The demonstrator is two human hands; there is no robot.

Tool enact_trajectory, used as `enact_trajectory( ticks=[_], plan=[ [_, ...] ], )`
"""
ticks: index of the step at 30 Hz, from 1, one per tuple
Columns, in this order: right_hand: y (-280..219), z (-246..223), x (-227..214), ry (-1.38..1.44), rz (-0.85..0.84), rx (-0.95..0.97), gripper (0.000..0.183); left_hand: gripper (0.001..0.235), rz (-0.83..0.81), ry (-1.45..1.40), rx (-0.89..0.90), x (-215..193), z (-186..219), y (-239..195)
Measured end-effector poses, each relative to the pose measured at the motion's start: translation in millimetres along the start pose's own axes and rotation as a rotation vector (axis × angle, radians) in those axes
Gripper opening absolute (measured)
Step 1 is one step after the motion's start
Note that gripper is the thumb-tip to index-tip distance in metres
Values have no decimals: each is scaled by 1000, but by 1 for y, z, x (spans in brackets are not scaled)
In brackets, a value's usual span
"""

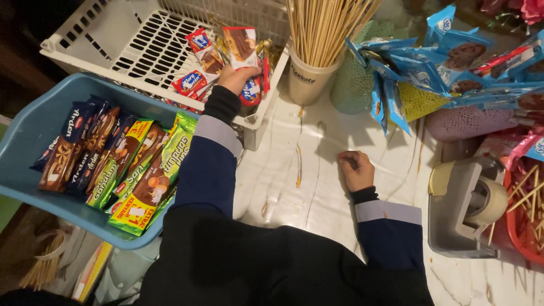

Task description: Attaching wooden skewers to the back of snack packages using adhesive tape to prepare them for a bouquet.

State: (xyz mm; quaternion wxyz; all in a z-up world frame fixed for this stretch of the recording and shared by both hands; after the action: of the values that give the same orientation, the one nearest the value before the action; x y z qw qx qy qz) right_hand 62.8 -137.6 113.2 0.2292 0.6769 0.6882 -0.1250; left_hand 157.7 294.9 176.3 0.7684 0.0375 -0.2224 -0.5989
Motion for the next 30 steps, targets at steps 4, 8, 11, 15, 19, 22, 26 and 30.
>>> enact_trajectory(
  ticks=[4, 8, 11, 15, 19, 22, 26, 30],
  plan=[
    [0, 0, 0, -9, 1, 3, 15, 17, -57, 91, 52, -1, -6, 1],
    [1, 1, 1, 13, -4, 1, 14, 27, 2, -134, -93, 6, 0, -4],
    [1, 1, 1, 15, -6, -11, 14, 31, 103, -107, 30, -19, -19, 6],
    [-3, -8, -1, -6, -1, -8, 13, 32, 275, 203, 572, -21, 33, -1],
    [2, 2, 0, -27, 15, -22, 13, 27, 280, 230, 406, 31, 24, -49],
    [5, 28, 7, 165, -42, 31, 16, 32, 61, 121, 365, 116, 32, -100],
    [0, 43, 16, 617, -243, 126, 21, 45, -137, -306, 109, 187, -58, -155],
    [-7, 41, 30, 815, -404, 261, 32, 39, -50, -456, -37, 190, -164, -193]
  ],
)
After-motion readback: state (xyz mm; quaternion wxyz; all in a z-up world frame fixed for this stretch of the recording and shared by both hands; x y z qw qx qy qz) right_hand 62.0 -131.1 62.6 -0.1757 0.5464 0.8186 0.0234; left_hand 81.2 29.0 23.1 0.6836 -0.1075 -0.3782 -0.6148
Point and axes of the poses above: each hand's wrist, its own y-axis towards the middle knuckle, its own x-axis out of the palm, z = x × y, the point moved 9 cm from there along y, towards the middle knuckle, and after that the axes turned 13 degrees about x, right-handed, at the moved point
